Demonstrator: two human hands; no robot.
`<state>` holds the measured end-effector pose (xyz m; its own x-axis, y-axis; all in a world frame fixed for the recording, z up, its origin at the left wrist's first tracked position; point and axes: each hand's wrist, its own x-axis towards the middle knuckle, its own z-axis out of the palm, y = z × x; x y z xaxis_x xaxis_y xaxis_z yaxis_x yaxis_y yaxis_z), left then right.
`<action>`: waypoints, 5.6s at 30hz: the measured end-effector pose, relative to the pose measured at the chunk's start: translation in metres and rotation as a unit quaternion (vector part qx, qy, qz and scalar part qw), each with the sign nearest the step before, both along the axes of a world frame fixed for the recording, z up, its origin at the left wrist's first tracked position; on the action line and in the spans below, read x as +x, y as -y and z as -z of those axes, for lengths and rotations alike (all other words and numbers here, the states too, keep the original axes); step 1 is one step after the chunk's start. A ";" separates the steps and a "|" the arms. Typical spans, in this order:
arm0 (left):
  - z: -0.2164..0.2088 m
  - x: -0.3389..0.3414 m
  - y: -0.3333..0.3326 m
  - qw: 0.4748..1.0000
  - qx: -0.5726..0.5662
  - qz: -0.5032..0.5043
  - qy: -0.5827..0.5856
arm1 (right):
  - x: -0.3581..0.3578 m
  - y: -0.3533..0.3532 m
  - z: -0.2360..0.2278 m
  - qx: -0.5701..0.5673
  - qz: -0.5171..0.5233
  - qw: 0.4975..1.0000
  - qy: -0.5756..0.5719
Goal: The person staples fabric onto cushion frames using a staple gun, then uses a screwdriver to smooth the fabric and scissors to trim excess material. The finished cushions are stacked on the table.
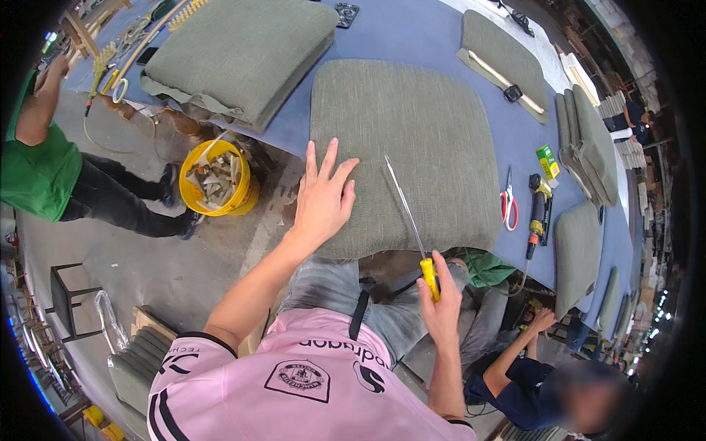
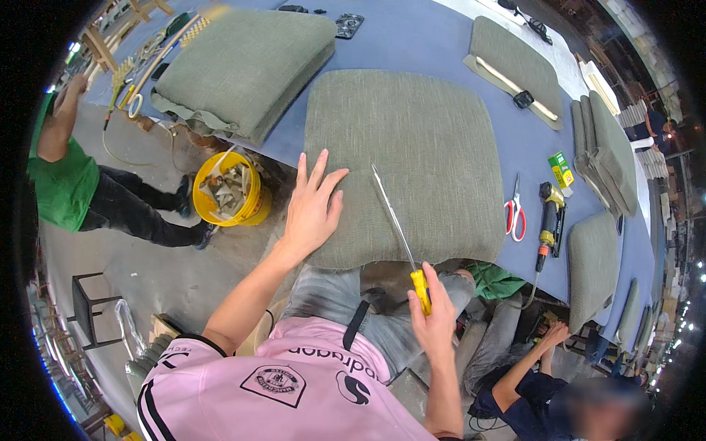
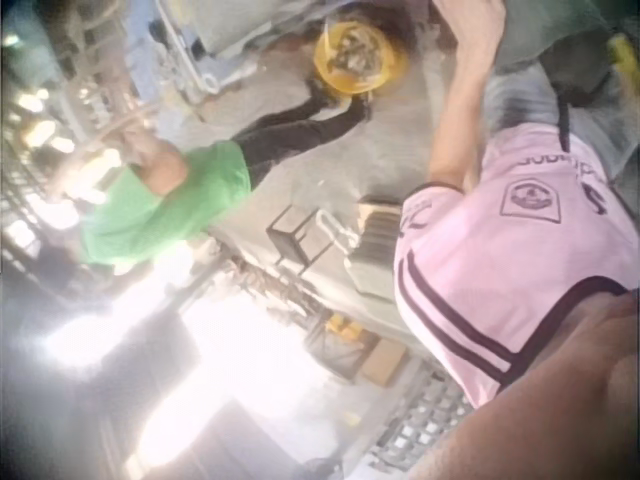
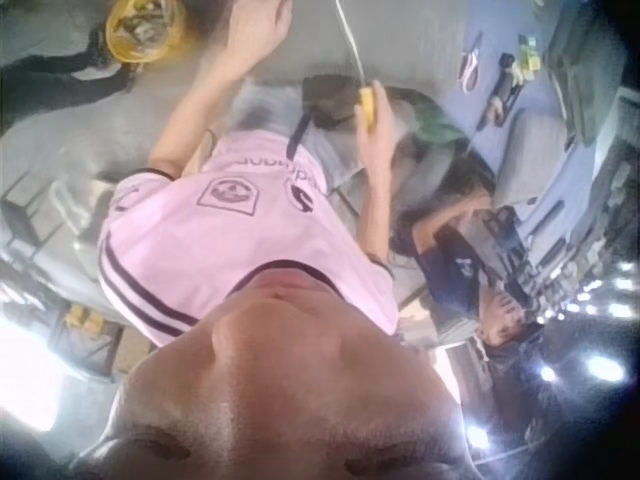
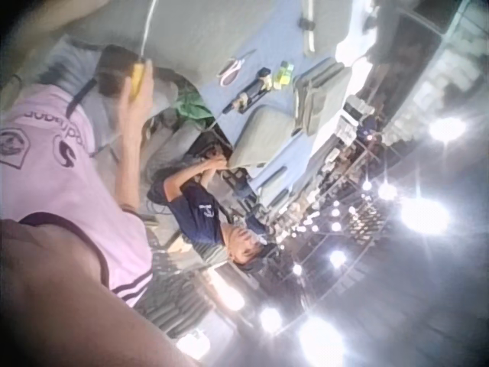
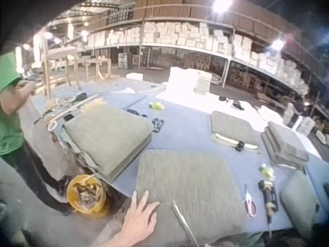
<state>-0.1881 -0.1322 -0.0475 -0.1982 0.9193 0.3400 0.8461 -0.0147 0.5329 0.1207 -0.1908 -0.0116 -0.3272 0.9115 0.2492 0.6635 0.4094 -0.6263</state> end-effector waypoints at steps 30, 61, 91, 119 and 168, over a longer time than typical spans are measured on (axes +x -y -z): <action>-0.018 0.007 -0.005 0.997 -0.002 0.002 0.077 | 0.011 -0.047 -0.040 -0.310 -0.087 0.946 0.028; -0.011 -0.005 -0.052 0.997 0.007 0.075 0.006 | -0.012 -0.019 0.024 -0.493 -0.062 0.837 -0.231; -0.059 0.033 -0.106 0.984 0.093 0.151 -0.006 | 0.083 -0.018 -0.035 0.017 0.173 0.979 0.109; -0.033 0.076 -0.228 0.893 0.024 0.449 -0.007 | 0.052 -0.077 -0.168 0.022 0.009 0.879 0.475; -0.010 0.097 -0.261 0.799 -0.011 0.300 0.522 | 0.019 0.006 -0.008 -0.061 0.213 0.970 0.102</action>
<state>-0.0914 0.1289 -0.0370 0.1143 0.9587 0.2605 -0.2140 -0.2323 0.9488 0.1392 -0.1965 -0.0032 0.0538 0.9934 0.1010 0.8717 0.0027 -0.4901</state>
